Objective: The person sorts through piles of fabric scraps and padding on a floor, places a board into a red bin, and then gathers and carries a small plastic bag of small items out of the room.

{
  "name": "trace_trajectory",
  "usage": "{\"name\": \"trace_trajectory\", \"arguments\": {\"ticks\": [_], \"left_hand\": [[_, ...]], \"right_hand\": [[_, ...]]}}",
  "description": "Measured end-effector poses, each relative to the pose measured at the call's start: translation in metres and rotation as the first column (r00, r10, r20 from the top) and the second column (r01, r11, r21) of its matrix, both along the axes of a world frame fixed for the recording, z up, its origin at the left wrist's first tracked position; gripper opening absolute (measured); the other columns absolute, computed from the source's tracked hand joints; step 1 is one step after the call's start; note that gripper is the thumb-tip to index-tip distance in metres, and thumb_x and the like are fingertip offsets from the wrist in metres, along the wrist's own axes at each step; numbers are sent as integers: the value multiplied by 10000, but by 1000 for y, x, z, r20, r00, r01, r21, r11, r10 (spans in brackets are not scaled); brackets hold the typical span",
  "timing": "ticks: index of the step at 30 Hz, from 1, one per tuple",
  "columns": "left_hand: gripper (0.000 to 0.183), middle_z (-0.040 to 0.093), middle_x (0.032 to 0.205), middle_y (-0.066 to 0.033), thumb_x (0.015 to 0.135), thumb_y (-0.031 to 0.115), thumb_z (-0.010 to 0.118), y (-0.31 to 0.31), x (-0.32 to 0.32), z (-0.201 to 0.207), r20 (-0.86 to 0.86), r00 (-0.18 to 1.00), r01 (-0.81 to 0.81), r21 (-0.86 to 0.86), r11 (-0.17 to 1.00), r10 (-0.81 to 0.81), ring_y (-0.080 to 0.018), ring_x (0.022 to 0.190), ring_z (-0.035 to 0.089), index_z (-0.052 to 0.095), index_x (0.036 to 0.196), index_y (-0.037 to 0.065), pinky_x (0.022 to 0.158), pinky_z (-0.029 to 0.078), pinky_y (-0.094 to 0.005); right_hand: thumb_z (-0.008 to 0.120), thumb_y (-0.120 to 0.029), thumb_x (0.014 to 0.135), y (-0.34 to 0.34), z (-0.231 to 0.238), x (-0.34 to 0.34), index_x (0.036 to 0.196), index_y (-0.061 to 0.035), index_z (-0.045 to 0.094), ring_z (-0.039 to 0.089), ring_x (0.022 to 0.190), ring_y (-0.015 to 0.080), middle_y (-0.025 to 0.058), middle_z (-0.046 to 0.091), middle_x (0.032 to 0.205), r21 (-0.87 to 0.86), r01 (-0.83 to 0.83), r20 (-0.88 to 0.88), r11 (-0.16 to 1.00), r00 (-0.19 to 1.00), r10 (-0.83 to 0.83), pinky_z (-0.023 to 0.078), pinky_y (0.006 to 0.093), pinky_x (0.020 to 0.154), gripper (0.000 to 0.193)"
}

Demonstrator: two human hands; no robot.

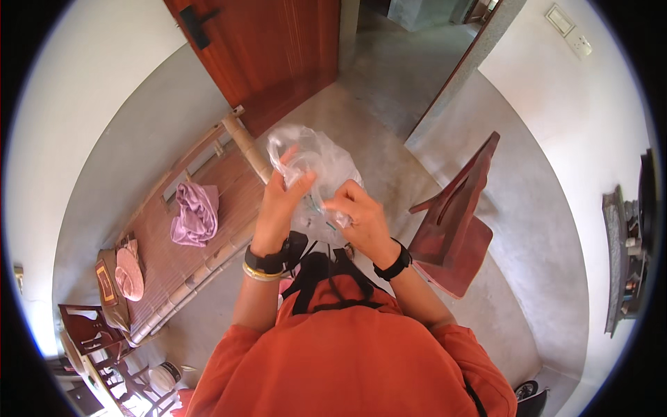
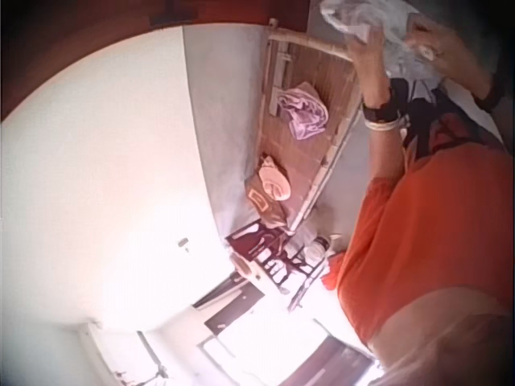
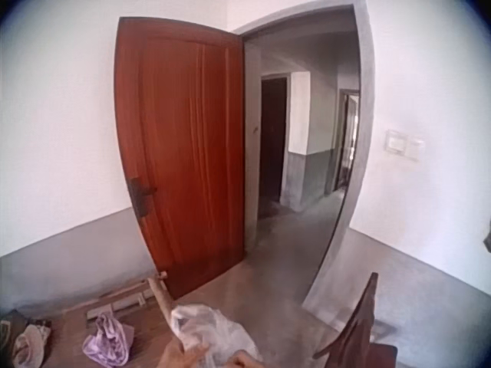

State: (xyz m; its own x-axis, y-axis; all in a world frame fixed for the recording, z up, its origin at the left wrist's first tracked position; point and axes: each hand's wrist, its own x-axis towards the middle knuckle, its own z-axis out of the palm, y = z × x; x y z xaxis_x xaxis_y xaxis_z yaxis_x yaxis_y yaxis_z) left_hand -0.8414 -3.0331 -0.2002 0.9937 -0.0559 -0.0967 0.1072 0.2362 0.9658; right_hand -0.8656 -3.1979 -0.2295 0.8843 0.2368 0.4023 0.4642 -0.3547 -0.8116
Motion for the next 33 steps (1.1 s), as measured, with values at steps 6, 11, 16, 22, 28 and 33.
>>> {"name": "trace_trajectory", "arguments": {"ticks": [6,11,16,22,28,33], "left_hand": [[210,610,930,22,864,39,562,-30,161,-40,18,1000,23,1,1000,-23,-55,826,536,615,1067,32,746,426,-203],[160,593,969,-8,869,94,472,-39,303,-70,-78,997,-18,-97,995,11,-105,778,550,598,960,57,663,434,-235],[134,597,964,-21,855,106,505,-51,437,-57,-237,966,47,-218,975,-99,-112,765,556,584,949,52,608,437,-248],[158,592,896,-16,853,132,596,-77,595,-46,-139,962,218,-127,968,-235,-88,696,537,565,984,49,570,420,-223],[166,594,857,6,866,128,609,-103,733,-80,-203,961,181,-59,982,-189,-71,664,529,571,1011,56,568,412,-223],[109,567,852,4,845,79,586,-112,864,-91,-138,961,224,-122,967,-240,-60,668,517,533,940,69,544,406,-211]], "right_hand": [[678,-85,808,-44,-31,150,938,-83,665,525,670,148,9,524,767,272,135,-5,953,990,-139,426,239,617,131],[597,-253,930,-86,-44,277,988,-57,638,480,762,36,-72,550,867,590,585,-599,557,779,-184,394,193,665,208],[582,-250,936,-104,-43,402,1004,-60,630,495,764,37,-37,575,889,608,648,-540,458,761,-360,397,189,682,207],[597,-165,916,-120,-45,546,994,-40,626,503,744,44,-14,593,860,561,646,-510,517,762,-399,404,193,686,150],[610,-120,899,-143,-83,689,994,-32,635,510,746,53,-11,607,841,525,667,-546,528,740,-391,408,198,699,132],[603,-104,901,-168,-84,822,998,-28,627,535,798,61,-6,613,863,542,597,-499,592,795,-345,422,203,727,125]]}}
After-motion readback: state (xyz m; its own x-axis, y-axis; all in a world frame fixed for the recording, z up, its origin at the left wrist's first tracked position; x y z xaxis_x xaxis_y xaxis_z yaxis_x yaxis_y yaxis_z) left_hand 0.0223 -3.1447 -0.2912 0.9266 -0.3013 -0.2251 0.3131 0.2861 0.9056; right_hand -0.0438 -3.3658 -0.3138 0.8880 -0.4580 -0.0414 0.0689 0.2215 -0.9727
